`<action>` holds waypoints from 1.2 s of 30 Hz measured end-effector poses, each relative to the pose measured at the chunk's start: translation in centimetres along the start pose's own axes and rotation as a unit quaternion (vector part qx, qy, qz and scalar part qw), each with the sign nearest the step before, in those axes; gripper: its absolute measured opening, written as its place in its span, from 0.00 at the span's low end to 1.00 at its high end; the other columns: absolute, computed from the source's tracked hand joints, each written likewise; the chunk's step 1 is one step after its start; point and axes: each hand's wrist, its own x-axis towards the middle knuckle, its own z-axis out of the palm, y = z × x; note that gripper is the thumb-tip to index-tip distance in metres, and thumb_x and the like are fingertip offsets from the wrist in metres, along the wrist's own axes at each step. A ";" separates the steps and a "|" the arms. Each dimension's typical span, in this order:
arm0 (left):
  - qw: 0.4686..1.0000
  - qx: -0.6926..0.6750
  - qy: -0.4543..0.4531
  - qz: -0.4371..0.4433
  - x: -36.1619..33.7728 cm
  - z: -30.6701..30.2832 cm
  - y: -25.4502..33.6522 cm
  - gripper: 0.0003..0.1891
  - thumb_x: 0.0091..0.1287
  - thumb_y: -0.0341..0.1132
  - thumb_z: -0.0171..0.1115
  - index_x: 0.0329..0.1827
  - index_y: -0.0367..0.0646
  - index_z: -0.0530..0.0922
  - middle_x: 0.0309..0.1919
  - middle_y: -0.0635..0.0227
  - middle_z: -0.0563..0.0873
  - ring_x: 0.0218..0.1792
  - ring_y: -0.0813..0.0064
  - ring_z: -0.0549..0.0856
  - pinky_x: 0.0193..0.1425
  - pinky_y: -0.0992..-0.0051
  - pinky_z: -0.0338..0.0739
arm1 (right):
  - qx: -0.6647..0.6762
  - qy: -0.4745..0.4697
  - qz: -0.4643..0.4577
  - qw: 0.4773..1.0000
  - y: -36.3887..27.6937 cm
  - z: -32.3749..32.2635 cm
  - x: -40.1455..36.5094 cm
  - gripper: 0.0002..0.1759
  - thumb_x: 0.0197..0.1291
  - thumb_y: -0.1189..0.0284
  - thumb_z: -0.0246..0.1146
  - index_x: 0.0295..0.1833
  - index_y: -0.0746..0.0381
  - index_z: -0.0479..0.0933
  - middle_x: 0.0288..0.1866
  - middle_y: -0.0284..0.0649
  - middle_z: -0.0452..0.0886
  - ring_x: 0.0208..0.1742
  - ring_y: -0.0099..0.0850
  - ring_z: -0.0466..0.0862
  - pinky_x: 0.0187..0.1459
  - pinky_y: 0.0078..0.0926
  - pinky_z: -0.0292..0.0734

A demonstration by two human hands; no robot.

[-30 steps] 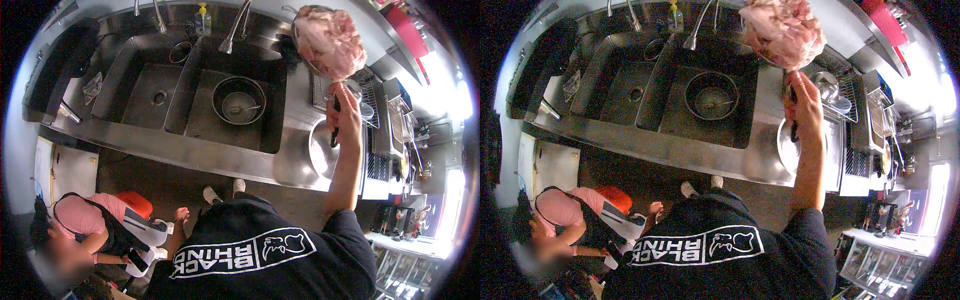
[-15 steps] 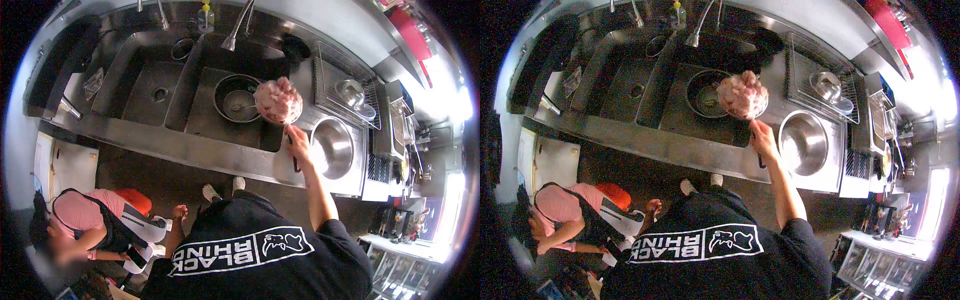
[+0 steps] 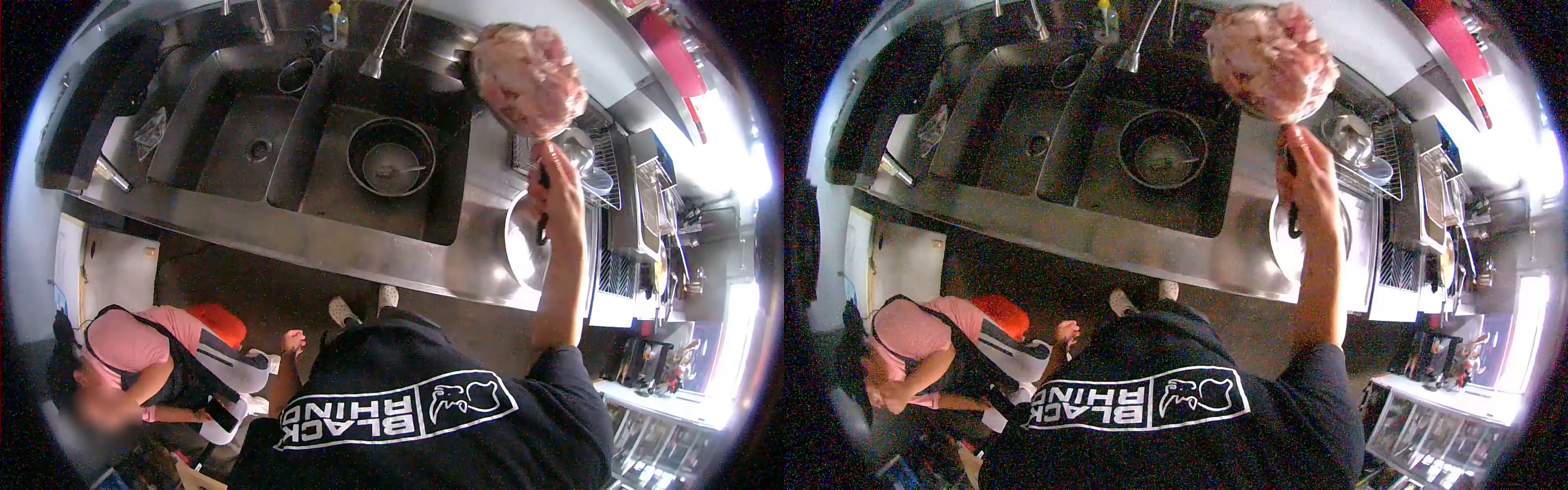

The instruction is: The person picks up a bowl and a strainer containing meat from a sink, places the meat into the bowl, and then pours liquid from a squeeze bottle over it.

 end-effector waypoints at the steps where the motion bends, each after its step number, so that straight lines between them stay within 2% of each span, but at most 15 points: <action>1: 1.000 -0.013 -0.012 -0.014 0.1 0.1 0.1 0.10 0.58 0.35 0.56 0.42 0.44 0.75 0.25 0.71 0.80 0.19 0.81 0.76 0.18 0.76 0.70 | 0.001 -0.003 -0.007 1.000 -0.7 -0.4 0.1 0.14 0.63 0.57 0.51 0.37 0.57 0.69 0.11 0.27 0.57 0.08 0.14 0.54 0.09 0.12 0.48; 6: 0.997 -0.043 -0.059 -0.007 -0.3 0.6 -0.4 0.11 0.57 0.34 0.57 0.43 0.45 0.75 0.26 0.71 0.80 0.19 0.80 0.76 0.18 0.75 0.70 | 0.028 -0.017 -0.032 0.999 -1.8 -0.9 0.0 0.14 0.65 0.58 0.48 0.36 0.58 0.69 0.09 0.27 0.56 0.07 0.15 0.52 0.08 0.13 0.47; 8: 0.988 0.092 0.099 0.072 -2.5 2.7 0.0 0.11 0.56 0.33 0.59 0.42 0.45 0.75 0.25 0.70 0.80 0.18 0.79 0.76 0.16 0.75 0.69 | 0.013 -0.037 -0.021 0.999 -0.9 -0.9 -0.2 0.14 0.64 0.58 0.49 0.36 0.57 0.69 0.10 0.27 0.57 0.07 0.15 0.53 0.08 0.13 0.47; 9: 0.988 0.091 0.099 0.072 -1.9 2.3 -0.7 0.11 0.56 0.33 0.59 0.42 0.45 0.75 0.25 0.70 0.80 0.18 0.79 0.76 0.16 0.75 0.69 | -0.006 -0.038 -0.033 0.999 0.3 -0.7 -0.1 0.14 0.63 0.57 0.50 0.35 0.56 0.68 0.11 0.27 0.58 0.08 0.15 0.54 0.09 0.13 0.47; 12: 0.996 0.037 0.035 0.078 0.3 -0.2 -2.2 0.14 0.54 0.34 0.61 0.44 0.44 0.75 0.24 0.69 0.79 0.17 0.77 0.76 0.15 0.75 0.70 | -0.042 -0.058 0.052 0.996 4.4 -0.3 -0.4 0.15 0.63 0.55 0.50 0.33 0.55 0.68 0.12 0.27 0.60 0.08 0.15 0.55 0.09 0.14 0.48; 14: 0.981 0.013 -0.183 0.057 0.6 -1.2 -1.7 0.11 0.54 0.36 0.60 0.39 0.44 0.74 0.24 0.69 0.78 0.16 0.76 0.76 0.16 0.73 0.70 | -0.074 -0.080 0.069 0.992 8.8 -0.1 -0.2 0.16 0.63 0.55 0.49 0.32 0.55 0.69 0.12 0.27 0.60 0.09 0.17 0.56 0.10 0.16 0.49; 18: 0.964 -0.059 -0.230 0.122 -0.5 -0.7 -1.5 0.07 0.55 0.37 0.59 0.28 0.47 0.71 0.20 0.70 0.76 0.16 0.76 0.74 0.16 0.71 0.70 | -0.070 -0.098 0.159 0.980 14.5 0.9 -0.9 0.17 0.62 0.55 0.50 0.31 0.56 0.69 0.15 0.25 0.60 0.11 0.16 0.58 0.11 0.16 0.50; 20: 0.887 -0.278 -0.365 -0.052 1.3 -1.8 -2.2 0.07 0.56 0.37 0.58 0.24 0.49 0.69 0.17 0.72 0.73 0.16 0.77 0.73 0.16 0.71 0.69 | -0.057 -0.101 0.172 0.978 15.0 1.0 -0.9 0.17 0.62 0.54 0.50 0.31 0.56 0.69 0.14 0.25 0.60 0.11 0.16 0.58 0.12 0.16 0.50; 24: 0.924 -0.276 -0.264 -0.027 0.1 -1.7 -2.8 0.04 0.56 0.35 0.58 0.29 0.48 0.72 0.16 0.72 0.73 0.16 0.78 0.75 0.17 0.73 0.68 | -0.062 -0.101 0.127 0.985 12.8 0.6 -0.2 0.17 0.62 0.53 0.50 0.32 0.55 0.68 0.13 0.26 0.59 0.11 0.16 0.57 0.12 0.15 0.51; 26: 0.994 0.042 -0.051 0.083 -1.2 -0.5 -1.9 0.05 0.56 0.33 0.59 0.34 0.47 0.73 0.18 0.73 0.74 0.18 0.80 0.75 0.17 0.74 0.68 | -0.081 -0.087 0.125 0.985 7.4 0.9 -0.7 0.16 0.63 0.55 0.49 0.32 0.56 0.68 0.13 0.26 0.60 0.11 0.16 0.58 0.11 0.15 0.51; 27: 0.994 0.044 -0.053 0.083 -0.3 -0.9 -2.0 0.05 0.56 0.33 0.59 0.34 0.47 0.73 0.18 0.73 0.74 0.18 0.80 0.75 0.17 0.74 0.68 | -0.057 -0.078 0.093 0.991 6.0 0.8 -0.4 0.15 0.63 0.56 0.49 0.33 0.56 0.67 0.12 0.26 0.59 0.10 0.15 0.56 0.10 0.15 0.50; 29: 0.990 -0.030 -0.124 -0.065 1.7 -1.9 -2.4 0.06 0.55 0.31 0.60 0.34 0.46 0.73 0.17 0.73 0.74 0.17 0.81 0.75 0.16 0.75 0.68 | -0.044 -0.081 0.040 0.995 3.1 0.2 -0.1 0.15 0.63 0.56 0.49 0.35 0.56 0.68 0.12 0.26 0.57 0.08 0.16 0.54 0.09 0.14 0.49; 33: 0.983 0.088 -0.157 0.021 -0.7 0.2 -0.7 0.10 0.54 0.32 0.61 0.38 0.43 0.75 0.19 0.72 0.76 0.17 0.81 0.75 0.16 0.77 0.68 | -0.012 -0.052 -0.037 0.998 -1.3 -0.1 -0.4 0.14 0.63 0.56 0.50 0.37 0.56 0.69 0.10 0.27 0.57 0.08 0.15 0.53 0.08 0.13 0.48; 35: 0.995 0.096 0.026 0.017 -1.7 1.4 -0.5 0.12 0.54 0.31 0.60 0.42 0.42 0.75 0.21 0.70 0.78 0.18 0.80 0.76 0.17 0.77 0.70 | -0.007 -0.051 -0.056 0.997 -1.8 -0.4 -0.5 0.14 0.63 0.56 0.50 0.37 0.56 0.69 0.10 0.27 0.58 0.08 0.15 0.53 0.08 0.13 0.48; 36: 0.995 0.095 0.026 0.018 -1.4 1.2 -0.6 0.12 0.54 0.31 0.60 0.42 0.42 0.75 0.21 0.70 0.78 0.18 0.80 0.76 0.17 0.77 0.70 | -0.003 -0.054 -0.054 0.997 -1.7 -0.6 -0.5 0.14 0.63 0.56 0.50 0.37 0.56 0.69 0.10 0.27 0.58 0.08 0.15 0.53 0.08 0.13 0.47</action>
